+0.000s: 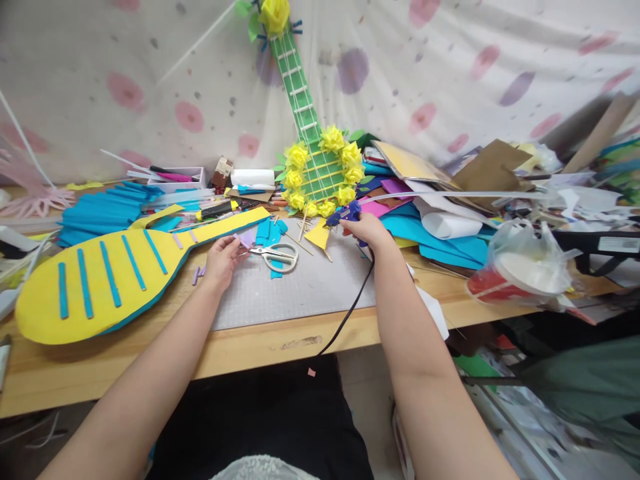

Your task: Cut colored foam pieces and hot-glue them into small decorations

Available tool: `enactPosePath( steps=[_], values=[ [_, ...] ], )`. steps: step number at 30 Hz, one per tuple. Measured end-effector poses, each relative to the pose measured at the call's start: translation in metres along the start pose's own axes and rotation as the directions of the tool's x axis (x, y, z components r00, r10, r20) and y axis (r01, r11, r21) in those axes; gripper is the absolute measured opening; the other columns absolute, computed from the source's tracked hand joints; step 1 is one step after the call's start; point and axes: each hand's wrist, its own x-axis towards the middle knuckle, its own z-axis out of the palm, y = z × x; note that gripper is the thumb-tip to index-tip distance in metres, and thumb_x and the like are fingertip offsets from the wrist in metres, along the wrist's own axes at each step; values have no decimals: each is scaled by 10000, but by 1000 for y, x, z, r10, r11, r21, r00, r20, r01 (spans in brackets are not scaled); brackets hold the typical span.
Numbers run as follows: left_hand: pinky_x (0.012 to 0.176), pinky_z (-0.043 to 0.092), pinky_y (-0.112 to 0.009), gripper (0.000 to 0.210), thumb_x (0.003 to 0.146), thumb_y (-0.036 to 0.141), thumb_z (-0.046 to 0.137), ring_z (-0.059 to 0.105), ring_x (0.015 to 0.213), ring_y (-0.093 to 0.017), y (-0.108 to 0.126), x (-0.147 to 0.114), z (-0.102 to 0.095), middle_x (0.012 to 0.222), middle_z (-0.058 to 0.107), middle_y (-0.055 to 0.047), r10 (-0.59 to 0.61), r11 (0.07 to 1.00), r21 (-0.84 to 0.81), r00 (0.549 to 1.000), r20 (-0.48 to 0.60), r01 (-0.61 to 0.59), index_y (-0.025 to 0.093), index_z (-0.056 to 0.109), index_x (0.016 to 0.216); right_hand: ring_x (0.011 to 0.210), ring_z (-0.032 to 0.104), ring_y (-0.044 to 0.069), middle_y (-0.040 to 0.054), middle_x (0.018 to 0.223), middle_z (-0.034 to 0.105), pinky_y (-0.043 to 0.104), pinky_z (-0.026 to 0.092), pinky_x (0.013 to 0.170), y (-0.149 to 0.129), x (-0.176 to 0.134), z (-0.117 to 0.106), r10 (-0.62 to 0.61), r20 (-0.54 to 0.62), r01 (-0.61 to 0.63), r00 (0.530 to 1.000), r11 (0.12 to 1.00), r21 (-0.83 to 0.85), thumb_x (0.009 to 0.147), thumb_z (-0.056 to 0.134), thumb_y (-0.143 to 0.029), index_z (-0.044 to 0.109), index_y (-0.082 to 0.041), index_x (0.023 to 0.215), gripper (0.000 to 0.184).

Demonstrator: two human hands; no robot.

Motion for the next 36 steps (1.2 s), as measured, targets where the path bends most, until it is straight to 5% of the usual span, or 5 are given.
enactPosePath(
  steps=[7,15,24,29,36],
  values=[
    [559,497,-246,217,635,239,675,625,605,-134,-1,-2,2,673,622,-6,21,999,41,1000,7,-21,156,517,759,569,540,140,96,720,643,250,425,510,-2,-2,2,43,-164,-64,986,990,-126,725,574,-407,636,-111,824,318],
    [598,505,-263,238,636,263,686,629,641,-138,-4,-2,4,691,618,-8,17,999,45,1000,21,-18,155,524,774,528,517,122,85,695,632,235,403,472,-4,3,4,-11,-177,12,984,1000,3,709,591,-437,617,-117,808,337],
    [636,499,-253,260,597,258,733,615,627,-109,2,-1,-3,695,637,-18,-1,1000,16,1000,-18,1,140,577,768,508,463,73,80,789,640,202,349,439,-36,-23,68,-391,155,240,907,784,573,714,585,-536,575,-138,838,417],
    [654,487,-255,271,578,268,752,613,624,-109,11,-1,-8,692,640,-21,23,999,38,997,-78,-20,138,614,771,431,396,67,-20,482,464,211,322,436,-42,-29,106,-408,193,252,892,805,538,716,557,-579,607,-127,698,455],
    [644,486,-252,409,497,346,788,616,651,-115,7,5,-10,724,655,-27,46,998,47,994,-100,-42,132,645,815,422,383,69,-42,456,434,214,318,451,-48,-38,115,-362,184,276,914,886,372,719,545,-562,578,-143,658,425]
  ],
)
